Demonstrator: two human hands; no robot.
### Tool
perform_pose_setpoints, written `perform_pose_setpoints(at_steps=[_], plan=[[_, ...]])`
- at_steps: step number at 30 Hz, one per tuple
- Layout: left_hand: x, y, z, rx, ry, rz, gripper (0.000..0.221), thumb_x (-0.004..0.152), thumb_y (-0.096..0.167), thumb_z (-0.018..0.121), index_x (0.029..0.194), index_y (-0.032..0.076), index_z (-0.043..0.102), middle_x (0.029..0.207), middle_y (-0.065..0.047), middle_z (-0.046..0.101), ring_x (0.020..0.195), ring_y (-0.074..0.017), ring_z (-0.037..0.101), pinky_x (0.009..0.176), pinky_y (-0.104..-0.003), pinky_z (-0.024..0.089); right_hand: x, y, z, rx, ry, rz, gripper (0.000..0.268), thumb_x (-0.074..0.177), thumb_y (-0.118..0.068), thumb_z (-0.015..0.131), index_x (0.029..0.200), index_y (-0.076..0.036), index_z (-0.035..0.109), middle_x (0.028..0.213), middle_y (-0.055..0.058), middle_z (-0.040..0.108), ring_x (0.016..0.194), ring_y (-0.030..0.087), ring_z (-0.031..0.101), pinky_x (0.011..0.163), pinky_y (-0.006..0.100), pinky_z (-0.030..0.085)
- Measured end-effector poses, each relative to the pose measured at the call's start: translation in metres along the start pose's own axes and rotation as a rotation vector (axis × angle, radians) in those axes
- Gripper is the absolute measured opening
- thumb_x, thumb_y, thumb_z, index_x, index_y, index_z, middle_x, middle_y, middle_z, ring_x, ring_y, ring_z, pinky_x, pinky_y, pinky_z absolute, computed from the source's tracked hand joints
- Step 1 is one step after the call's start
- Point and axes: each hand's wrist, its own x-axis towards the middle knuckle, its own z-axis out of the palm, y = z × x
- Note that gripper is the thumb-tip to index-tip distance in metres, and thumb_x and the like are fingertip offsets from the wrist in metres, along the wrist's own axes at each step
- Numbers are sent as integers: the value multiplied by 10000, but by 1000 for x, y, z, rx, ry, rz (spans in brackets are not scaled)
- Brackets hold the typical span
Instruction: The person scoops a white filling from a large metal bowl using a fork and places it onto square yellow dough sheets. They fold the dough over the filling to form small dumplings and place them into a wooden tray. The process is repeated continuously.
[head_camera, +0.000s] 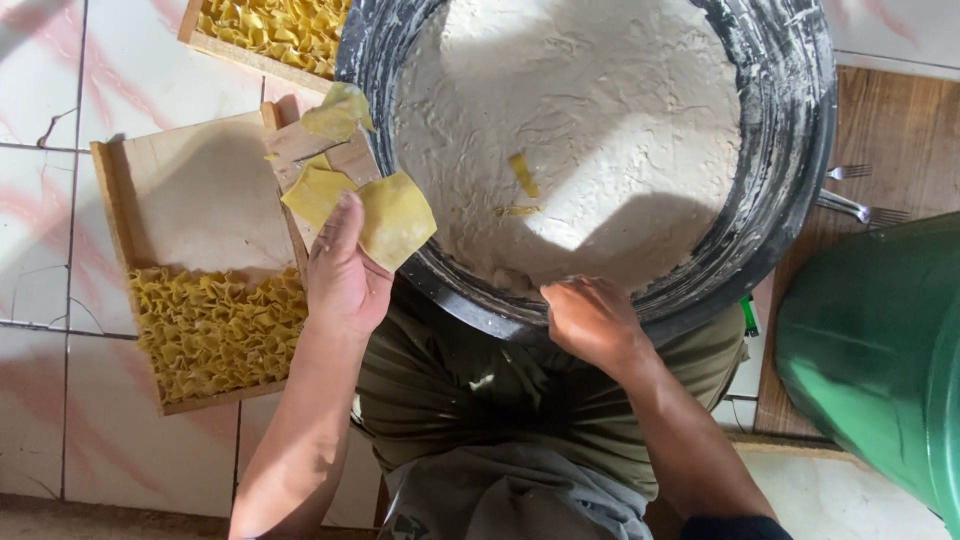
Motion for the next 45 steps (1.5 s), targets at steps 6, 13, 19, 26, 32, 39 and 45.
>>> perform_pose_setpoints(at_steps=[6, 13, 19, 26, 32, 39, 45], plan=[[-4, 5, -8, -73, 140, 6, 260, 946, 201, 734, 1147, 38, 706, 1111, -202, 762, 1021, -343, 763, 927, -529, 637, 29, 31, 24, 553, 39, -27, 332, 936, -190, 569, 1172, -140, 797, 997, 213, 784, 962, 406, 742, 867, 481, 570], [0, -15, -9, -90, 248, -25, 342, 940, 171, 734, 1218, 8, 621, 1120, -211, 736, 981, -365, 753, 878, -546, 627, -7, 21, 8, 1199, 260, -99, 308, 935, -56, 637, 1211, 24, 748, 602, 156, 612, 465, 186, 535, 411, 289, 451], [-8, -33, 44, -120, 103, -286, 345, 1057, 288, 561, 1268, 20, 606, 1150, -243, 735, 1020, -341, 750, 970, -505, 579, 7, 9, 42, 1130, 640, -459, 371, 917, 53, 648, 1273, -12, 732, 706, 137, 646, 571, 144, 600, 523, 285, 510], [12, -55, 53, -290, 204, -228, 436, 1071, 316, 537, 1340, -26, 561, 1303, -246, 670, 1193, -358, 664, 1057, -475, 521, 24, 7, 44, 944, 897, -582, 382, 848, 67, 777, 1220, -18, 763, 838, 136, 709, 703, 147, 638, 641, 304, 529], [10, -64, 50, -93, 209, -233, 567, 1046, 388, 574, 1459, 11, 479, 1414, -263, 592, 1350, -369, 540, 1168, -499, 394, 4, 24, 35, 1015, 660, -440, 342, 921, 27, 643, 1239, -42, 748, 529, 111, 641, 435, 123, 580, 437, 253, 470], [6, -42, 42, -183, 137, -184, 409, 987, 325, 681, 1296, 59, 647, 1213, -204, 724, 1053, -341, 733, 947, -516, 595, -24, 28, -4, 414, 360, 110, 304, 983, -228, 557, 1221, -257, 743, 857, 173, 787, 954, 386, 743, 881, 546, 556], [4, -35, 32, -115, 112, -193, 315, 978, 305, 684, 1214, 97, 682, 1129, -187, 757, 1026, -335, 746, 901, -528, 625, -15, 1, -20, 222, 103, 87, 457, 1011, -147, 406, 1288, -291, 739, 1133, 126, 784, 1127, 387, 702, 1010, 529, 529]])
